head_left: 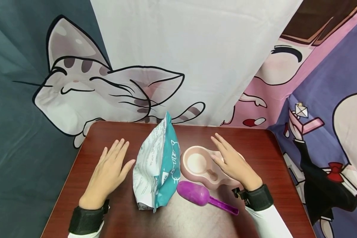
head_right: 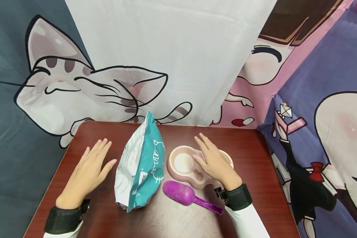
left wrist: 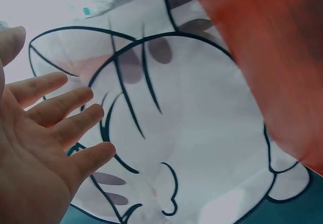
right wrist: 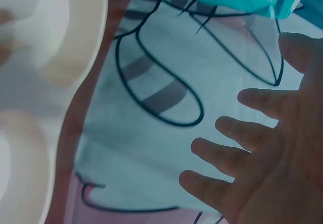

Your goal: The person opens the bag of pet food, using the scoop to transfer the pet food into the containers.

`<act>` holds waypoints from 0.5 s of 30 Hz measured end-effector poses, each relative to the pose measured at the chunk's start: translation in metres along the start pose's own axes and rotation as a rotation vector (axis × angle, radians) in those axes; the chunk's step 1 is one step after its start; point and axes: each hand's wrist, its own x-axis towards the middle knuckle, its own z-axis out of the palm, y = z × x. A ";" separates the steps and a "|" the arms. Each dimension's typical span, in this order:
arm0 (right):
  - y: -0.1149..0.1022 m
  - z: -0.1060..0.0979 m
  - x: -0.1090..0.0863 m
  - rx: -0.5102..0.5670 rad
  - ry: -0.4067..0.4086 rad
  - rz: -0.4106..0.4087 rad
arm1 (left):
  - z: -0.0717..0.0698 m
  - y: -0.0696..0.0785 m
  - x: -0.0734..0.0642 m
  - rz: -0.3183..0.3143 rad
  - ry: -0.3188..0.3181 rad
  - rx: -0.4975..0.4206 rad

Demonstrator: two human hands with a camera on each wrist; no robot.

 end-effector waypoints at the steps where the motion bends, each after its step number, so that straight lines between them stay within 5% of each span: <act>1: -0.003 0.000 0.003 -0.003 -0.001 -0.015 | 0.000 0.002 0.002 0.005 0.004 -0.002; 15: -0.048 0.005 0.043 0.085 0.038 -0.135 | -0.009 0.020 0.032 0.076 0.043 -0.083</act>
